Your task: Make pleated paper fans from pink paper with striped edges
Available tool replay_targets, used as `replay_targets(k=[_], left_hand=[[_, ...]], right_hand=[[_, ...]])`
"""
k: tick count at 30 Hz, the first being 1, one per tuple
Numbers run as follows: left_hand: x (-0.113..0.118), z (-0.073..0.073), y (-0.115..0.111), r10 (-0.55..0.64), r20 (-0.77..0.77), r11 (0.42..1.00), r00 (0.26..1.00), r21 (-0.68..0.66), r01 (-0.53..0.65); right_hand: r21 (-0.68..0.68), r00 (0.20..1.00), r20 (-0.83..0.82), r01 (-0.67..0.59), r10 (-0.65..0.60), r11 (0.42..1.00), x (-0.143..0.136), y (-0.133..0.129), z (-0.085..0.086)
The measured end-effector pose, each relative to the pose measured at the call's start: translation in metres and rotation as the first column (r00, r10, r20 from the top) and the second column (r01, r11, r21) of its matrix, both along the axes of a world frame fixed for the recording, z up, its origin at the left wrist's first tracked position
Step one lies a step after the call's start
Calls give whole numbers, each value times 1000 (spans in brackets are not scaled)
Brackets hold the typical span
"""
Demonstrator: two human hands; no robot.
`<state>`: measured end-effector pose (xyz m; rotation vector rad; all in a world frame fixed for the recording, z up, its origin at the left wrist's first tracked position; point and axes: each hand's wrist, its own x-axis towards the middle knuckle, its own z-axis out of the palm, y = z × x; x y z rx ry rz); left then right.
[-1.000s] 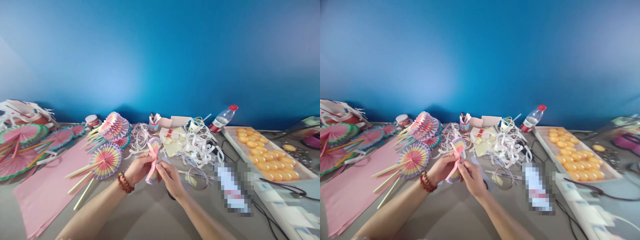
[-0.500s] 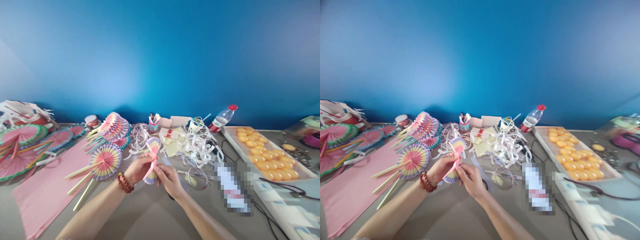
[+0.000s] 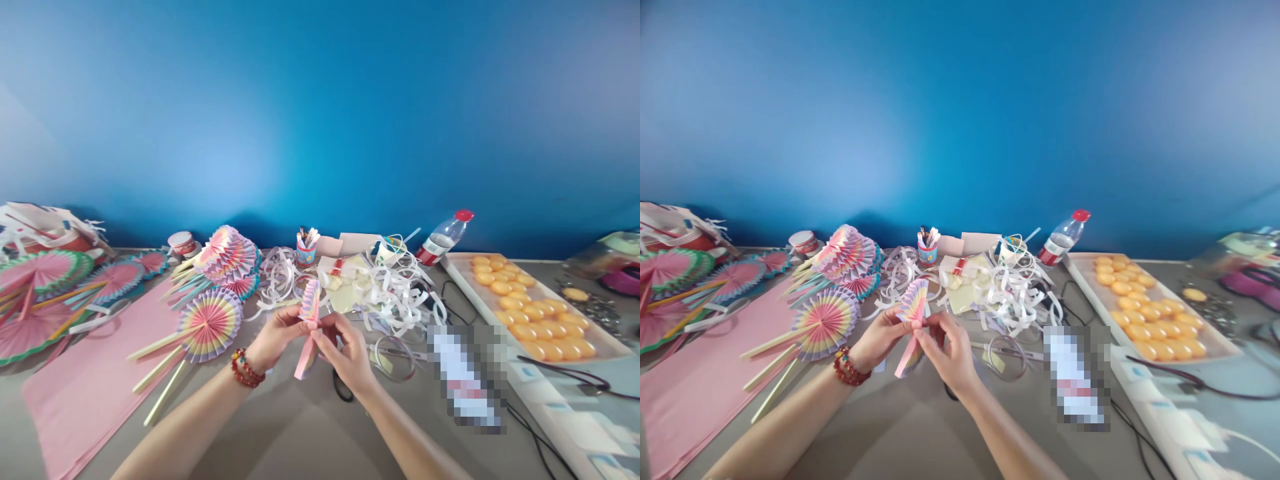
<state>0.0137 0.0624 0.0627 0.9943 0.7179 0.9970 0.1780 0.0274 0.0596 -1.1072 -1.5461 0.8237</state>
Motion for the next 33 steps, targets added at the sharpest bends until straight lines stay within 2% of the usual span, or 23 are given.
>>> replay_targets(k=[3,5,9,13,17,20,24,30,33], left_hand=[[-1,3,0,31,-80,996,996,81,-25],[-1,6,0,50,-114,994,992,106,-38],[-1,5,0,23,-115,997,993,73,-15],[-1,2,0,-15,-92,999,996,40,18],[-4,5,1,-59,-102,997,993,33,63],[-7,13,2,-88,-168,990,982,92,105],[-7,21,0,-39,-281,970,959,219,104],[-5,16,-2,37,-318,970,947,240,42],[-7,15,-2,40,-335,965,942,256,50]], right_hand=[[-2,998,-62,-15,15,1000,-1,1,-4],[-69,986,-156,-68,57,995,-2,3,-7],[-249,911,-398,-218,105,944,-3,6,-12],[-334,851,-519,-283,75,899,-4,6,-11],[-358,835,-548,-289,51,888,-4,6,-11],[-385,846,-533,-247,5,889,-3,7,-15],[-380,863,-506,-214,-8,900,-3,10,-19],[-313,872,-488,-209,32,927,-5,9,-16],[-315,875,-483,-206,30,926,-5,7,-15]])
